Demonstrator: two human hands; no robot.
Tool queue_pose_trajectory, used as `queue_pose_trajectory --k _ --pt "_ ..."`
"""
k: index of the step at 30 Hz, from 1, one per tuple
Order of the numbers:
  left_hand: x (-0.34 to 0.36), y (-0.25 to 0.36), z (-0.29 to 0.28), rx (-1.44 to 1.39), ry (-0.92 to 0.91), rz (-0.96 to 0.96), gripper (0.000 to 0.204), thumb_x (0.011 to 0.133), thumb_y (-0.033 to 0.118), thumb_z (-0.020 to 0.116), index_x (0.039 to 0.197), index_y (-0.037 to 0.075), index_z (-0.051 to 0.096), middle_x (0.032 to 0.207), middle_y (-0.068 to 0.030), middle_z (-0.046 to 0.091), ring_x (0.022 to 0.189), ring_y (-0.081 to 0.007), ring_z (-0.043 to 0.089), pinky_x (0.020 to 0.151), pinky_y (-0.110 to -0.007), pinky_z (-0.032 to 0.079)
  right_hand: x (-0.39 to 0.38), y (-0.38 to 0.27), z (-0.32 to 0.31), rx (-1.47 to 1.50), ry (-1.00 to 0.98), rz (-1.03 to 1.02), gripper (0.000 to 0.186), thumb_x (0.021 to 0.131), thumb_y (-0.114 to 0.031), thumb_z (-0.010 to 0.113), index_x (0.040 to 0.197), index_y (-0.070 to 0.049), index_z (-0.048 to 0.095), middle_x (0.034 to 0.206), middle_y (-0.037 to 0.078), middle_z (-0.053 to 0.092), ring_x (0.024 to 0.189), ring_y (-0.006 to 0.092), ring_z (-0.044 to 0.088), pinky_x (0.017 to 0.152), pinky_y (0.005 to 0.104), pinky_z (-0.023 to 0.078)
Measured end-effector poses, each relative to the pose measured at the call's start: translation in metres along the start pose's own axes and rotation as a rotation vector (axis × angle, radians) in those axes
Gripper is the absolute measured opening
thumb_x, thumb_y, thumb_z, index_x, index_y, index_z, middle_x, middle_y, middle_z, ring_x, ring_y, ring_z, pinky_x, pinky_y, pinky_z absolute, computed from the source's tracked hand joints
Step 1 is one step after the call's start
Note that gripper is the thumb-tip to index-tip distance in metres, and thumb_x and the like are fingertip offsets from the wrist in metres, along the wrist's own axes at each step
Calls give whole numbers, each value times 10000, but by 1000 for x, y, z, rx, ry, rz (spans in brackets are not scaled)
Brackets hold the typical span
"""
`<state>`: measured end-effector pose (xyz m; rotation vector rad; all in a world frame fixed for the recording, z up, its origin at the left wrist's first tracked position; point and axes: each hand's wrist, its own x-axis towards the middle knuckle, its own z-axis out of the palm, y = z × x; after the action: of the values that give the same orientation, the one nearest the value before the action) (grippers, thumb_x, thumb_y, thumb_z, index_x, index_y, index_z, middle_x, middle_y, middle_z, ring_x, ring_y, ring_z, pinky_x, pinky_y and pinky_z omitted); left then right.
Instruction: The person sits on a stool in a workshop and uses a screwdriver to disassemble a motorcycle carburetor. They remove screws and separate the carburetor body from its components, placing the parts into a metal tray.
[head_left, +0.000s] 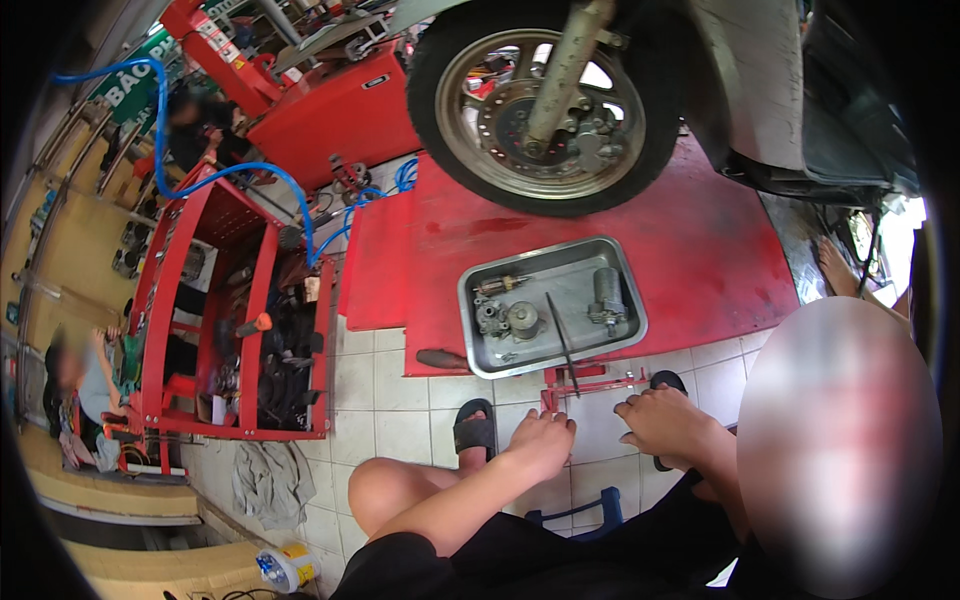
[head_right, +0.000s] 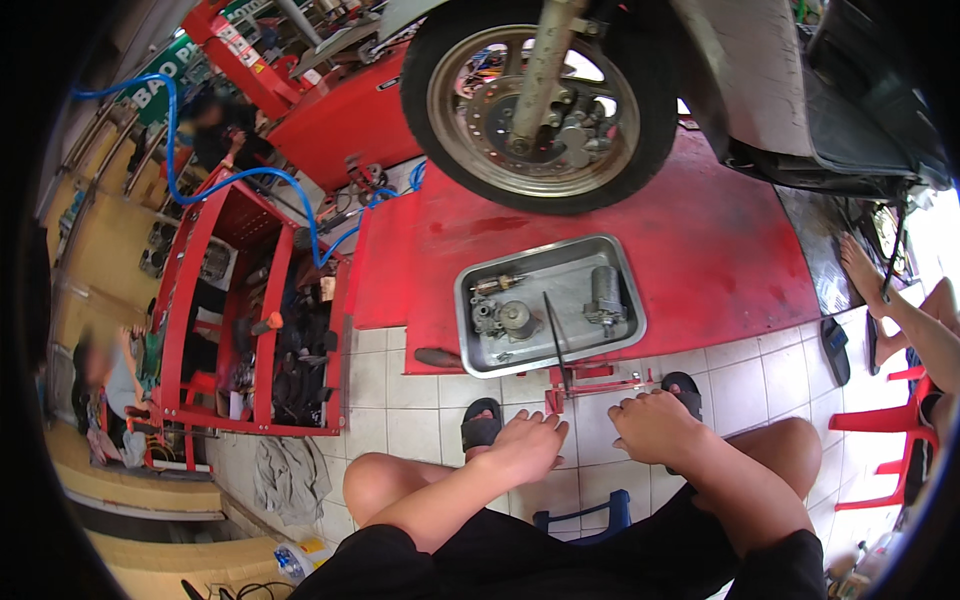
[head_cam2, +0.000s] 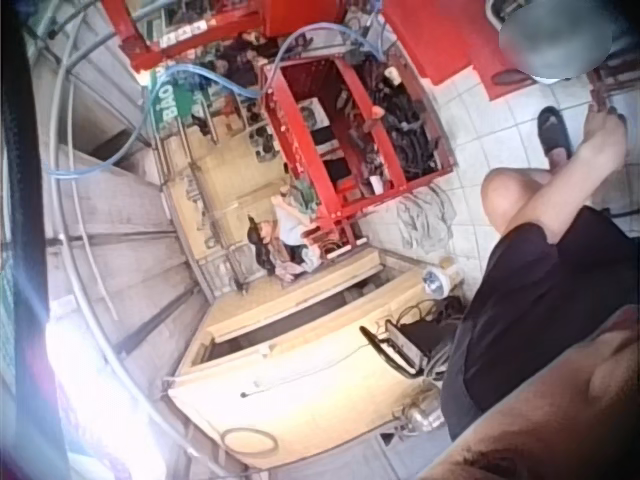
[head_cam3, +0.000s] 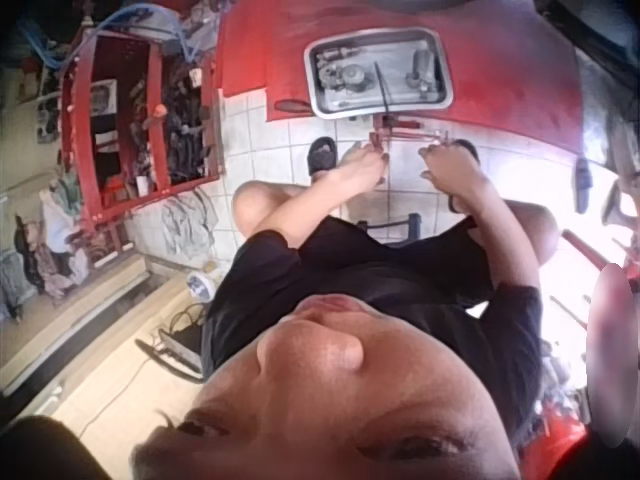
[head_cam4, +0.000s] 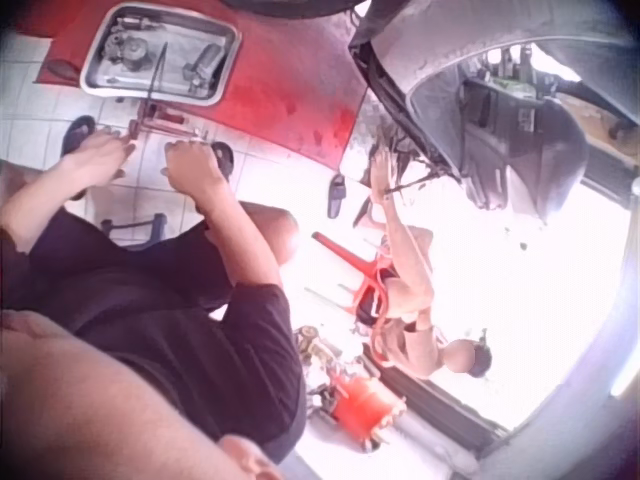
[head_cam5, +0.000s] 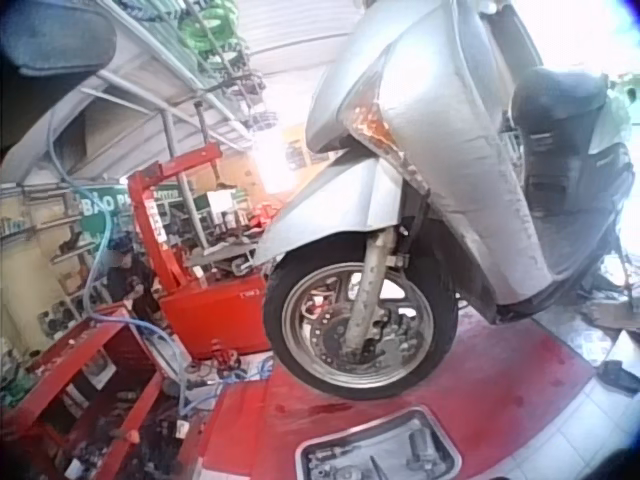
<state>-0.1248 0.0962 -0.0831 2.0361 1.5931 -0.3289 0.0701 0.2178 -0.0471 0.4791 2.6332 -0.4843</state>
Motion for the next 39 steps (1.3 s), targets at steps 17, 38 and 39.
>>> queue_pose_trajectory --k 17,38,39 --pt "13 0 4 108 30 121 542 853 374 674 1244 13 565 1157 -200 622 1026 -371 619 889 -464 495 18 8 21 -20 -57 91 255 732 -190 683 943 -65 752 1035 129 716 990 296 685 783 420 555" --pt "14 -9 9 83 77 139 549 817 380 703 1214 21 584 1104 -178 634 1007 -362 621 872 -465 488 24 6 26 0 -8 71 296 701 -164 708 972 -49 742 1052 139 708 992 305 682 771 419 557" --pt "16 -10 10 65 50 119 588 792 394 718 1226 22 581 1119 -164 628 1035 -350 611 897 -462 468 24 6 25 7 -17 73 299 702 -162 708 976 -47 740 1055 140 707 994 305 682 769 418 557"
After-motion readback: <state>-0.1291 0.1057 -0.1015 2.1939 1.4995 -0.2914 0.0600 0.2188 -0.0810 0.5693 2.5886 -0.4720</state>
